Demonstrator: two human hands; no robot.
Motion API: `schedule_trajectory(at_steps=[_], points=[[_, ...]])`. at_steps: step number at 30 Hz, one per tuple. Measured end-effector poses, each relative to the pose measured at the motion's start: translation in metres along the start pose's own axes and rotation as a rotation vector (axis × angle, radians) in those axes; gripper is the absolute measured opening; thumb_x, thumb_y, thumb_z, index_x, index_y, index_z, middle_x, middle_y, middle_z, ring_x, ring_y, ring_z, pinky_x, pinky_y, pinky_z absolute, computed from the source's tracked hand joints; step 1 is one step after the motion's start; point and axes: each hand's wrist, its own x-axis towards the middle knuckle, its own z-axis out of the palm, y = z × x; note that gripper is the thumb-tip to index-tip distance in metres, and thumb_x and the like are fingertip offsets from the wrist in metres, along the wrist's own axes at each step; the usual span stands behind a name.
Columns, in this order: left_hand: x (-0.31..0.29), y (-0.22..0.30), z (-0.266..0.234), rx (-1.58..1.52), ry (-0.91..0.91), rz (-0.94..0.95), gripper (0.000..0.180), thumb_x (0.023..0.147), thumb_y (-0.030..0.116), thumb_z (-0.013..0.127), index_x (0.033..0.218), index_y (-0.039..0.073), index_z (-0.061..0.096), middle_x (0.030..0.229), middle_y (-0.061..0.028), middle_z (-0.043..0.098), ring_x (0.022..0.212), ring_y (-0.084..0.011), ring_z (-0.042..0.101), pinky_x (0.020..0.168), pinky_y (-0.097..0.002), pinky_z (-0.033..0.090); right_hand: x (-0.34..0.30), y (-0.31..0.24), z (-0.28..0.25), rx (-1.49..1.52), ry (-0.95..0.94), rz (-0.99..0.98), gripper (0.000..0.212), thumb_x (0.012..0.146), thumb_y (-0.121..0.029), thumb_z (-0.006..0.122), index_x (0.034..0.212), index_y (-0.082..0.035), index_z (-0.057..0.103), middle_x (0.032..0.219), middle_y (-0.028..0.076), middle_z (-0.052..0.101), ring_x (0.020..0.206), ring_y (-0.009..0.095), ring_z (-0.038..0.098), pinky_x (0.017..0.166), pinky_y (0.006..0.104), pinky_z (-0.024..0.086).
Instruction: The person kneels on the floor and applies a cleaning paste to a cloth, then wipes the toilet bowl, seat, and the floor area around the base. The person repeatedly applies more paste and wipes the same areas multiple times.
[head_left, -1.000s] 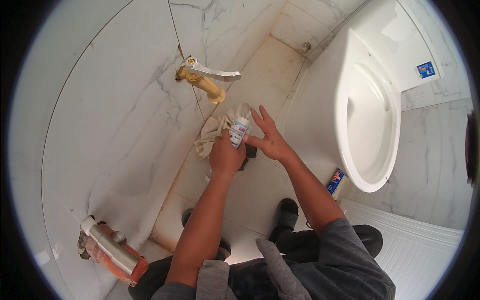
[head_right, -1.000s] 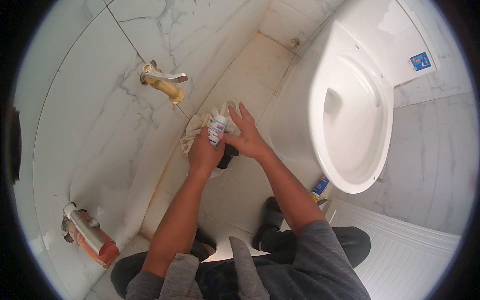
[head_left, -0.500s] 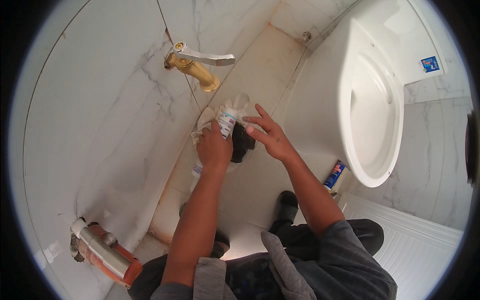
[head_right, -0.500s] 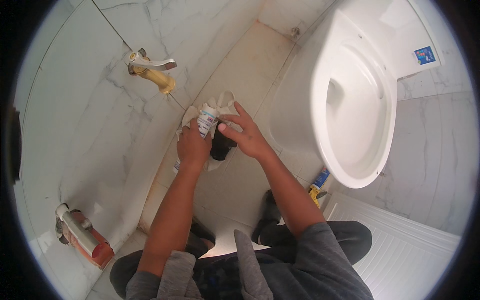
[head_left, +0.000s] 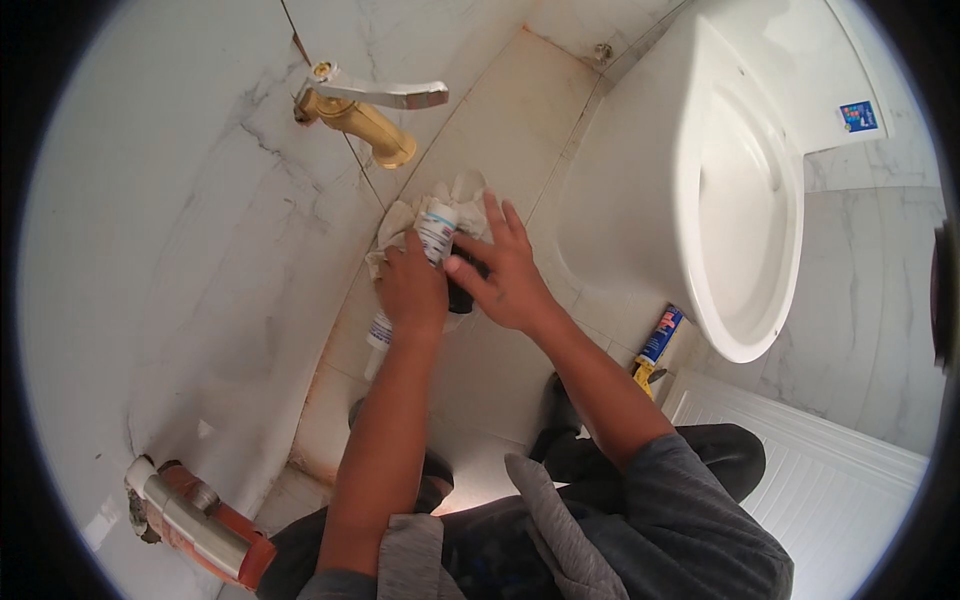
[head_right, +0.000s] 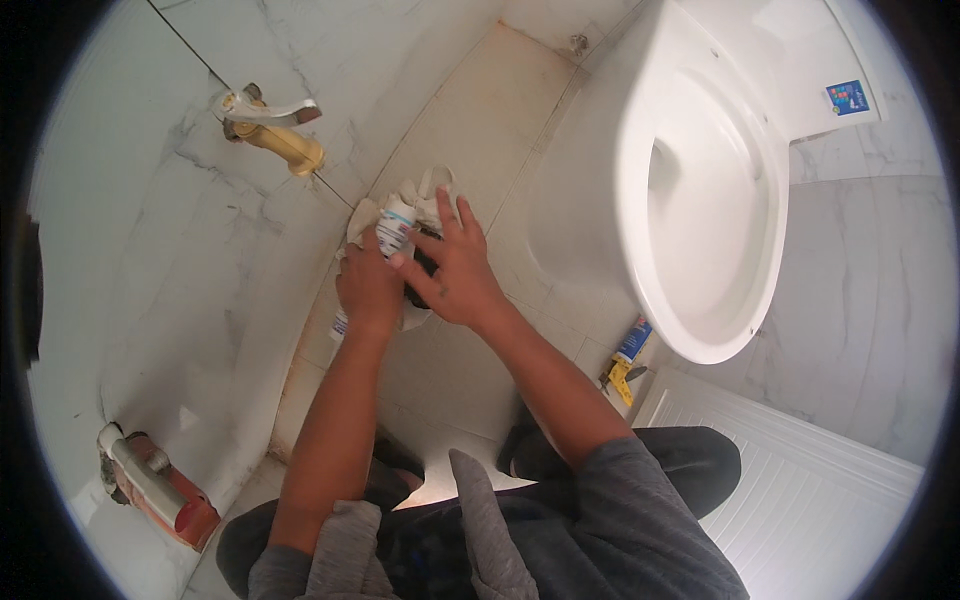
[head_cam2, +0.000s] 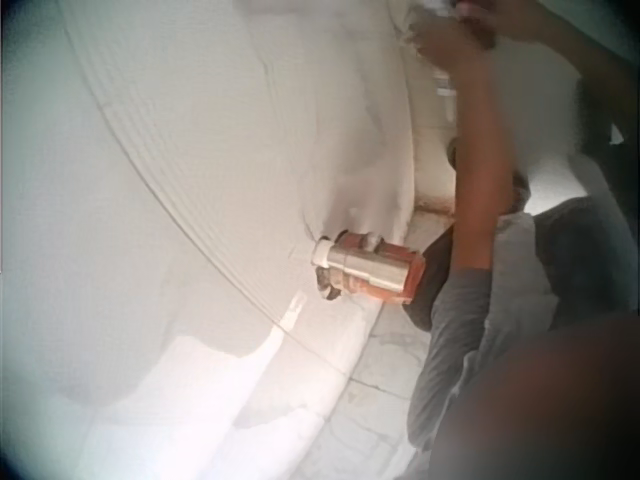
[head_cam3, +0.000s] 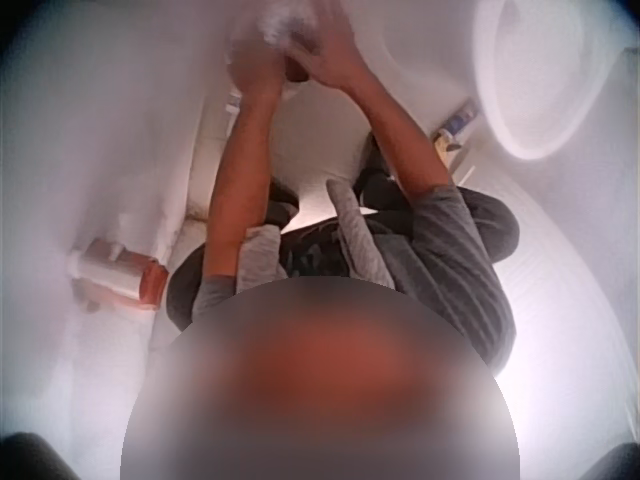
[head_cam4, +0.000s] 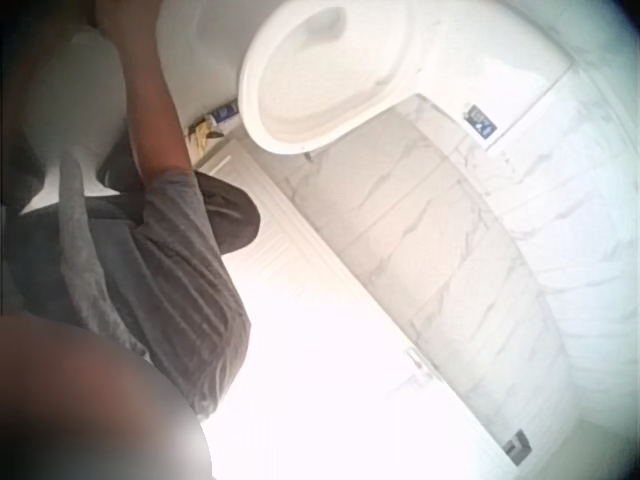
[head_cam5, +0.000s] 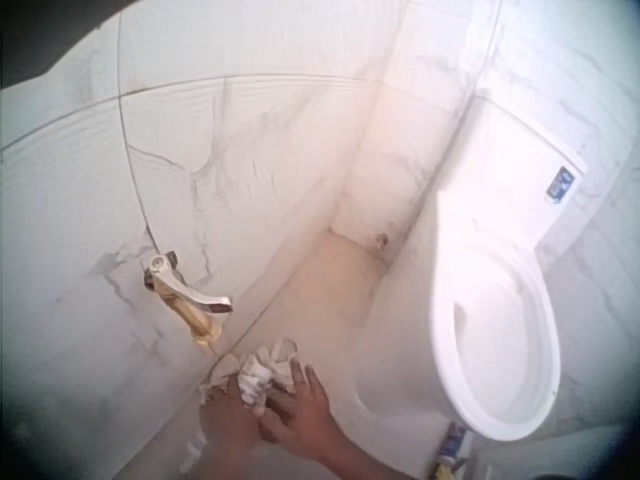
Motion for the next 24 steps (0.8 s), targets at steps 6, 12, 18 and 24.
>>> schedule_trajectory(at_steps=[6,12,18,24], points=[[0.008,-0.012,-0.009,-0.032,-0.010,-0.063,0.056,0.090,0.027,0.073,0.137,0.009,0.048,0.118,-0.0207,0.060,0.109,-0.0391,0.063,0.088,-0.0503,0.054,-0.031,0.053,0.018,-0.351,-0.526,0.588,0.062,0.094,-0.038,0.064,0.141,-0.001,0.051,0.106,0.021,0.070,0.100,0.038,0.070,0.084,0.0468,0.056],[0.009,-0.016,-0.011,-0.264,0.005,-0.095,0.057,0.086,0.028,0.076,0.132,0.005,0.050,0.113,-0.0232,0.063,0.103,-0.0410,0.066,0.084,-0.0517,0.055,-0.049,0.091,0.019,-0.130,-0.510,0.428,0.062,0.091,-0.023,0.067,0.149,-0.008,0.049,0.093,0.016,0.071,0.086,0.029,0.070,0.081,0.0406,0.056],[0.019,-0.033,-0.008,-0.408,-0.064,-0.145,0.053,0.076,0.023,0.076,0.120,0.001,0.056,0.105,-0.0246,0.069,0.099,-0.0423,0.068,0.084,-0.0516,0.055,-0.047,0.081,0.046,0.838,-0.300,0.454,0.065,0.090,-0.010,0.070,0.151,-0.013,0.048,0.077,0.003,0.062,0.068,0.010,0.058,0.063,0.0278,0.050],[0.012,-0.041,0.009,-0.331,-0.108,-0.115,0.053,0.073,0.021,0.080,0.116,0.001,0.056,0.108,-0.0229,0.069,0.101,-0.0413,0.068,0.085,-0.0511,0.055,-0.050,0.051,0.074,1.015,-0.400,0.513,0.076,0.089,-0.007,0.068,0.158,-0.015,0.037,0.071,0.004,0.060,0.058,0.011,0.057,0.053,0.0284,0.048]])
